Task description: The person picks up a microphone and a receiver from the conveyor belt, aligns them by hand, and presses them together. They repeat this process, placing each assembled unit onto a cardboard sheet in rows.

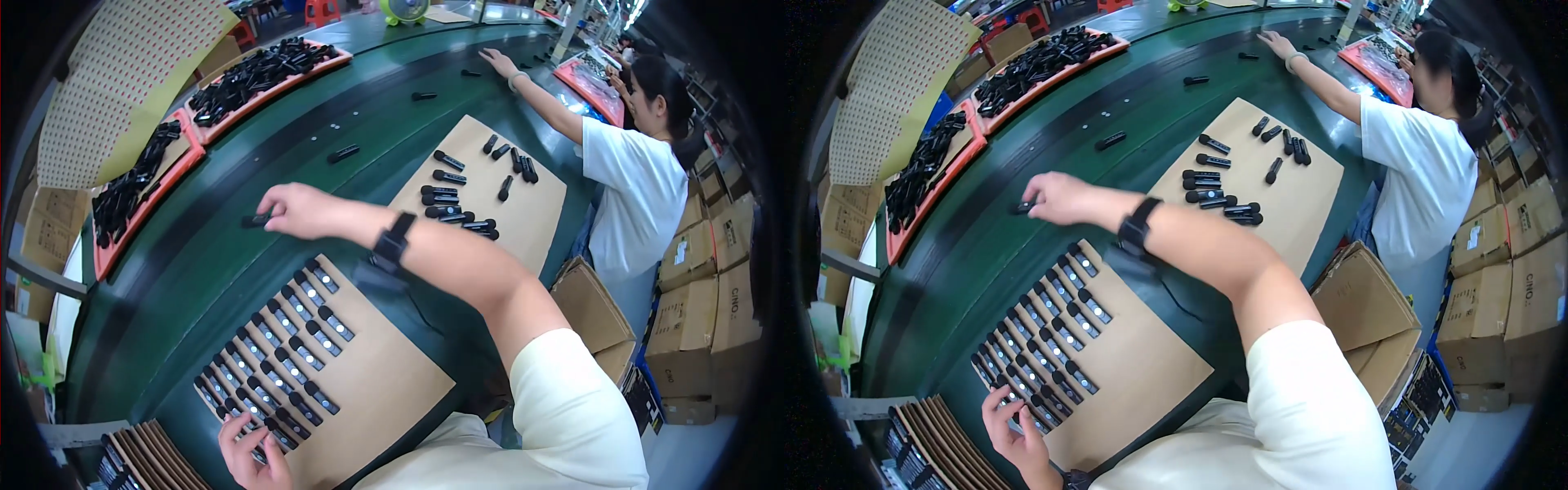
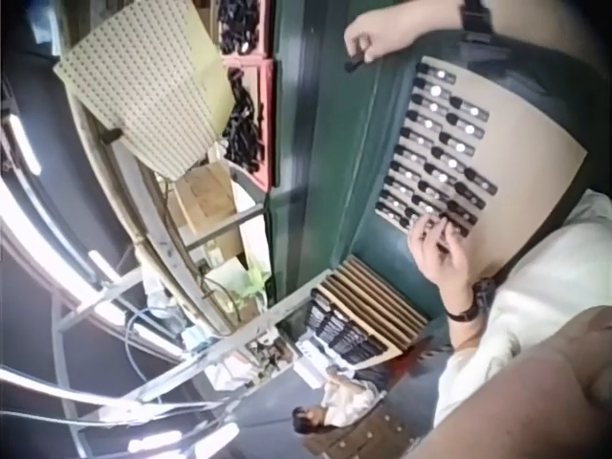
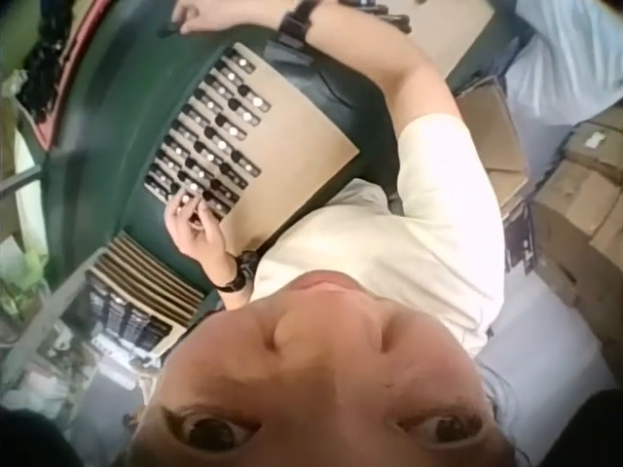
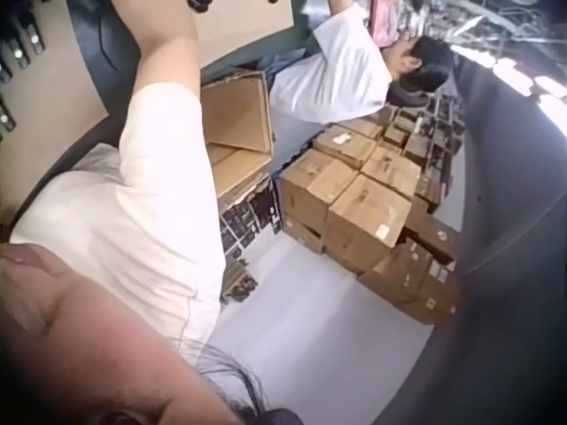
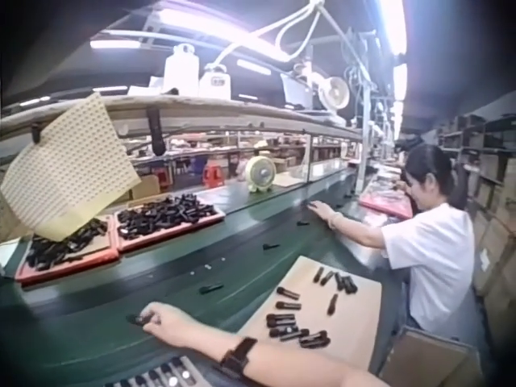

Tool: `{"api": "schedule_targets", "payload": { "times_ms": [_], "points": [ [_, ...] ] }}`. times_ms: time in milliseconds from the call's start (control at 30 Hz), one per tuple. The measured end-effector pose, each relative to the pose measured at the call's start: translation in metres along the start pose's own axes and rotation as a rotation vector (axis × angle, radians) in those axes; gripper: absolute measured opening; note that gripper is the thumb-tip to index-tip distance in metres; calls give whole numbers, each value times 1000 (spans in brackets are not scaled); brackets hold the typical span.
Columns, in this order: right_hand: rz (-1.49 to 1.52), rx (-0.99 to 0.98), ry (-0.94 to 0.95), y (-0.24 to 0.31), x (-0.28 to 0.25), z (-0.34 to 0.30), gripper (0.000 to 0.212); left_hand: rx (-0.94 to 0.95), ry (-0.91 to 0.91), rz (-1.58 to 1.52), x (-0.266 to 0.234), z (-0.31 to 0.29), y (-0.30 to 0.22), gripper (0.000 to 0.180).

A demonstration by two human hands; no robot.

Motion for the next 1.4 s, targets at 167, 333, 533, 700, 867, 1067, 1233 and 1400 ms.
{"api": "schedule_targets", "payload": {
  "times_ms": [167,333,533,700,867,1067,1233,1400],
  "points": [
    [977,172,95,75,41,-103,28,-51,-11,-151,-3,12,2,10],
    [968,-5,105,97,90,-172,25,-20,135,-310,3,20,-5,36],
    [661,-104,18,84,101,-186,15,-134,191,-312,25,20,-16,36],
    [642,-48,137,73,110,-191,20,-122,274,-244,30,26,-25,30],
    [734,-38,98,77,110,-195,17,-25,269,-276,35,24,-22,27],
    [728,-76,106,77,118,-194,18,-80,194,-213,38,12,-10,24],
    [445,-276,-8,83,96,-193,26,-78,143,-282,47,23,-14,24],
    [544,24,73,84,92,-194,34,-39,82,-376,42,22,-5,26]
  ]
}}
Point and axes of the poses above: each hand's wrist, its own z-axis towards the middle knuckle, its own x-axis out of the palm, y = z × x, the point moved 4 cm from there along z, towards the middle knuckle, and after that the axes turned 4 degrees about z, right-handed, at the moved point
